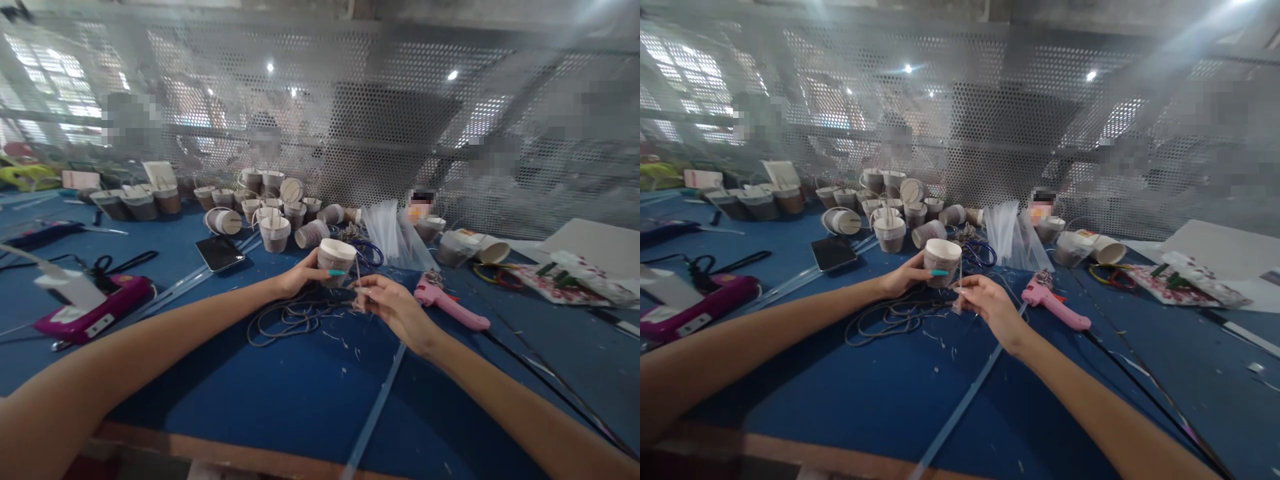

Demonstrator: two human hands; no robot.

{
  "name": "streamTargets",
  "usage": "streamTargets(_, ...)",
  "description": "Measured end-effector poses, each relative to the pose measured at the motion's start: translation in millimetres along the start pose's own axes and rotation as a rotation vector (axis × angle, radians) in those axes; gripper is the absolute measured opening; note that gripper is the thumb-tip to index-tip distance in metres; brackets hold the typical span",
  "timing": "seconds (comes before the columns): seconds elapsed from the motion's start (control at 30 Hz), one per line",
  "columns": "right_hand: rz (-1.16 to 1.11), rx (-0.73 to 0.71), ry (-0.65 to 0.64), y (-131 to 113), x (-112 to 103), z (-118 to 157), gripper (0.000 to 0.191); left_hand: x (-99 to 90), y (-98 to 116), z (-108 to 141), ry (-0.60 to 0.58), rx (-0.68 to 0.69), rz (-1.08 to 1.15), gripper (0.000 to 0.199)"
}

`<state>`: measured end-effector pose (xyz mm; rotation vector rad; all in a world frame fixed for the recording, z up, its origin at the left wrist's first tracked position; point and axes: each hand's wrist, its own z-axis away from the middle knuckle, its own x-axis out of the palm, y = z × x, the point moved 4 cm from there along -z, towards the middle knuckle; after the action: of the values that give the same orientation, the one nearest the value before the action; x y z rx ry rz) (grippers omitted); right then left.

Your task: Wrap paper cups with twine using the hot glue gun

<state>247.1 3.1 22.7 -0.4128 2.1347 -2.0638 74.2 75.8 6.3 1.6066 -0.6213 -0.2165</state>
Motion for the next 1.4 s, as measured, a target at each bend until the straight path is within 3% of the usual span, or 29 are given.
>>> streamTargets(0.23,-0.022,-0.039,-0.084,-4,4,3,0.025,0.8,1,-2,0.05,0.044,-0.08,0.067)
streamTargets(0.47,0.167,-0.092,-0.111,-6,10,10,0.034,-2.1,0,-2,0.159,0.094,-0.218,0.075)
streamTargets(1.03,0.293,-0.128,-0.175,-4,25,15,0.04,10.9,7,1,-0.024,0.213,-0.296,0.071)
streamTargets(1.4,0.3,-0.087,-0.189,-1,29,16,0.041,6.7,4,4,-0.015,0.074,-0.158,0.078)
